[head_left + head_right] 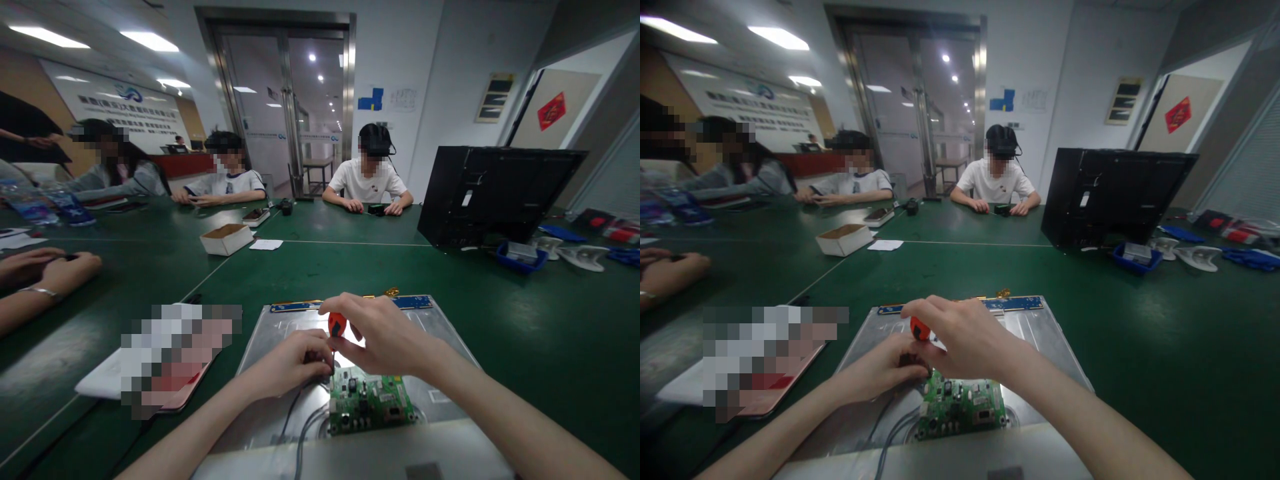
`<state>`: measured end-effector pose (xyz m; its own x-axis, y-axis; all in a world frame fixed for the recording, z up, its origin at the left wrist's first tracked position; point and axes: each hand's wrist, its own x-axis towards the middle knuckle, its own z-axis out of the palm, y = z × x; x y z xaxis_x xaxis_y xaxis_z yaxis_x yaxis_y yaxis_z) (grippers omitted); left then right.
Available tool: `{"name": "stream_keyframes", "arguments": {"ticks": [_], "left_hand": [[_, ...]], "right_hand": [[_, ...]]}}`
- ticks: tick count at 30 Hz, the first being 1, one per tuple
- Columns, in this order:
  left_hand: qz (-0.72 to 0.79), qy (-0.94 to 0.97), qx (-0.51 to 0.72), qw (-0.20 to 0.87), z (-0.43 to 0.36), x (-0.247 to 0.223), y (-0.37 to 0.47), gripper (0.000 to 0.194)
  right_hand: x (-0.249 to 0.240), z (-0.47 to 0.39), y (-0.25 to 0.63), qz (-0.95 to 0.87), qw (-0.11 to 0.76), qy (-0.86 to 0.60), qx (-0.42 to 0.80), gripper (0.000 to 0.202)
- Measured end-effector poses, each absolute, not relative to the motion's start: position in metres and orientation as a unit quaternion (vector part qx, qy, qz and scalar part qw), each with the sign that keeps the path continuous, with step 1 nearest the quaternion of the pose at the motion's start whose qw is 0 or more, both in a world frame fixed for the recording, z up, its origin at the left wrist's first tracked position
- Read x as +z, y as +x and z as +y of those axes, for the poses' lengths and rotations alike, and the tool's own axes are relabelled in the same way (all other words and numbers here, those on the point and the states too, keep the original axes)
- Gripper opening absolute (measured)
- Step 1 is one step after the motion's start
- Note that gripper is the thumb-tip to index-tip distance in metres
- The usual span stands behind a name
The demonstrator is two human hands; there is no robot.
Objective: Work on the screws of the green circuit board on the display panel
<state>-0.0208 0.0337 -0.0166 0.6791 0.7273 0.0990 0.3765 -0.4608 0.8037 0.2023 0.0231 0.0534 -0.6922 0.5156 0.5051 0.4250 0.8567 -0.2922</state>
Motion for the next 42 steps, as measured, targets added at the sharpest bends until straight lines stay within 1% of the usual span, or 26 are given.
{"name": "stream_keyframes", "arguments": {"ticks": [6,15,22,27,35,38,42], "left_hand": [[0.342,0.833,0.218,0.377,0.0321,-0.016,-0.0209,0.013],[0.325,0.833,0.235,0.381,0.0314,-0.0213,-0.0203,0.011],[0.313,0.839,0.222,0.386,0.0349,-0.0243,-0.0219,0.011],[0.323,0.841,0.214,0.378,0.0332,-0.0192,-0.0216,0.011],[0.348,0.832,0.212,0.377,0.0338,-0.0236,-0.0236,0.009],[0.352,0.83,0.205,0.38,0.0343,-0.0234,-0.0233,0.007],[0.338,0.834,0.203,0.386,0.035,-0.0213,-0.0229,0.009]], "right_hand": [[0.0523,0.0226,0.2045,-0.923,0.286,-0.257,0.017,0.028],[0.0516,0.0228,0.2028,-0.921,0.303,-0.244,0.022,0.026],[0.056,0.0209,0.2046,-0.921,0.287,-0.247,0.092,0.04],[0.0566,0.0206,0.2038,-0.918,0.264,-0.28,0.096,0.038],[0.0537,0.0215,0.2038,-0.921,0.257,-0.285,0.069,0.037],[0.0566,0.0203,0.2058,-0.924,0.264,-0.264,0.083,0.042],[0.0614,0.0184,0.2073,-0.927,0.253,-0.261,0.099,0.048]]}}
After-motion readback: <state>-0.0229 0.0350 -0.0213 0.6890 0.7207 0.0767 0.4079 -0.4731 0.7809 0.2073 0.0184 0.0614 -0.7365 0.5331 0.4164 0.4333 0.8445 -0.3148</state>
